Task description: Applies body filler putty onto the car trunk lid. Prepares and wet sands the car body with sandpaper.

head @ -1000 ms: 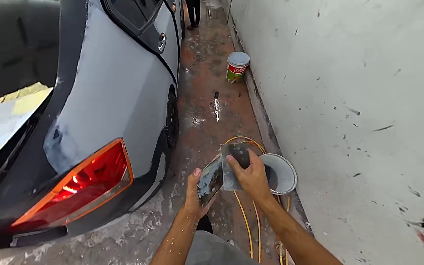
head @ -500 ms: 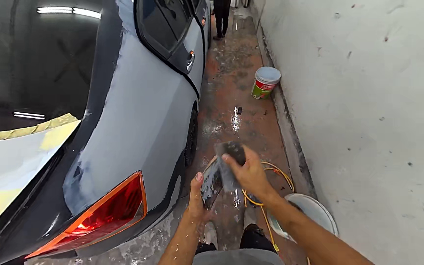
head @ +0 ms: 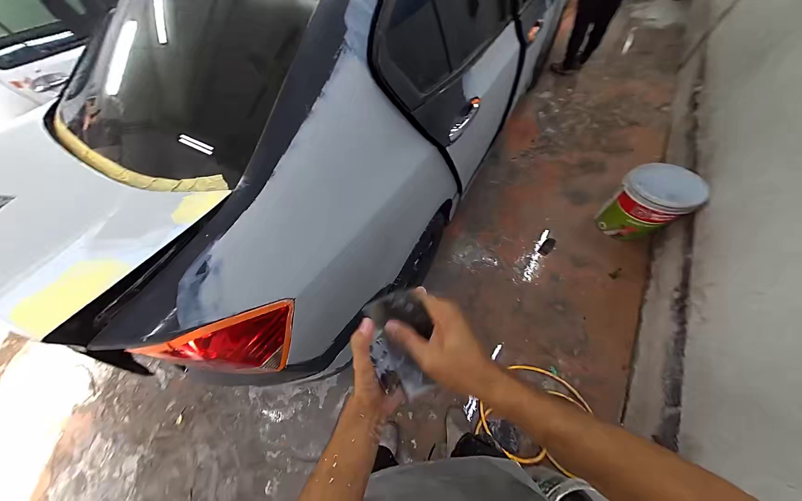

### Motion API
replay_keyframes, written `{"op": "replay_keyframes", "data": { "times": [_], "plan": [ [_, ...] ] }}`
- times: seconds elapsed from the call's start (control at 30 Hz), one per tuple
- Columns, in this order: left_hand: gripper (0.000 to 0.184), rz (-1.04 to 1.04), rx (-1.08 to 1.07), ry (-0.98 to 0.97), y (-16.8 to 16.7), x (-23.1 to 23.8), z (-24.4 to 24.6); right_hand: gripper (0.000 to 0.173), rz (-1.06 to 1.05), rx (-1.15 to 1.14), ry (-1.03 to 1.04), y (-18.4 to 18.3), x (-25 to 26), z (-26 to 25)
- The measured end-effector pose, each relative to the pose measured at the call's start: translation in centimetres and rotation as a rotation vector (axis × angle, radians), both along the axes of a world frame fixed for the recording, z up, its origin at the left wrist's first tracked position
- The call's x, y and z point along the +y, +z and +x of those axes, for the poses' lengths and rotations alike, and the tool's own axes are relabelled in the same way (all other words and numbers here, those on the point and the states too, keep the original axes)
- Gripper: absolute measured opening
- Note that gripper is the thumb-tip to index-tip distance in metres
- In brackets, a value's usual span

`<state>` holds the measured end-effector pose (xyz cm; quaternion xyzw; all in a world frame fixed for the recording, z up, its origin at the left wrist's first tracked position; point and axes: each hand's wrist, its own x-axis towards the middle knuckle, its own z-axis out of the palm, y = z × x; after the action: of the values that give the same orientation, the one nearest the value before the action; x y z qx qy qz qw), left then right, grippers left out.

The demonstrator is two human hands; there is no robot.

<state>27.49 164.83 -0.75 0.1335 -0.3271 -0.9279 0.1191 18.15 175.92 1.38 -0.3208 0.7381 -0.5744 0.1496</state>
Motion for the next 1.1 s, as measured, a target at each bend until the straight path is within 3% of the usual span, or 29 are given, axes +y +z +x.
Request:
{"op": "replay_keyframes", "data": {
  "times": [0.07, 0.17, 0.23, 0.3, 0.4, 0.5, 0.63, 0.73, 0.83, 0.97, 1.1],
  "plan": [
    [0.07, 0.022, -0.031, 0.081, 0.1, -0.3, 0.7, 0.03, 0.024, -0.061, 0.128, -0.5, -0.5, -0.3],
    [0.076, 0.061, -0.049, 0.152, 0.1, -0.5, 1.7, 0.03, -0.013, -0.09, 0.163, -1.7, -2.2, -2.1],
    [0.064, 0.042, -0.023, 0.251, 0.1, -0.5, 2.9, 0.029, -0.032, -0.147, 0.287, -0.7, -3.3, 0.9],
    [0.064, 0.084, -0.001, 0.303, 0.1, -1.1, 4.3, 0.031, 0.007, -0.144, 0.364, -0.5, -4.3, 1.7],
    [0.071, 0.126, 0.051, 0.302, -0.2, -2.2, 6.2, 0.029, 0.004, -0.105, 0.296, -0.6, -6.3, 1.6],
    [0.06, 0.077, 0.103, 0.376, -0.3, -3.5, 8.8, 0.028, 0.029, -0.123, 0.424, 0.7, -7.5, 6.5],
    [0.062, 0.123, 0.159, 0.332, -0.3, -6.3, 12.4, 0.028, 0.014, -0.06, 0.373, 1.2, -11.0, 8.6],
    [0.055, 0.115, 0.298, 0.327, -0.2, -8.5, 15.1, 0.028, 0.027, -0.077, 0.515, 1.9, -12.8, 13.4],
    [0.067, 0.229, 0.211, 0.327, -0.8, -10.1, 17.2, 0.027, -0.025, -0.004, 0.41, 0.8, -15.6, 13.9],
    [0.056, 0.113, 0.228, 0.468, -0.4, -11.4, 19.7, 0.027, 0.002, -0.073, 0.499, 1.3, -16.1, 18.7],
    [0.069, 0.184, 0.243, 0.363, -1.1, -12.2, 21.5, 0.026, -0.022, -0.064, 0.43, 0.8, -18.0, 19.1]
  ]
}}
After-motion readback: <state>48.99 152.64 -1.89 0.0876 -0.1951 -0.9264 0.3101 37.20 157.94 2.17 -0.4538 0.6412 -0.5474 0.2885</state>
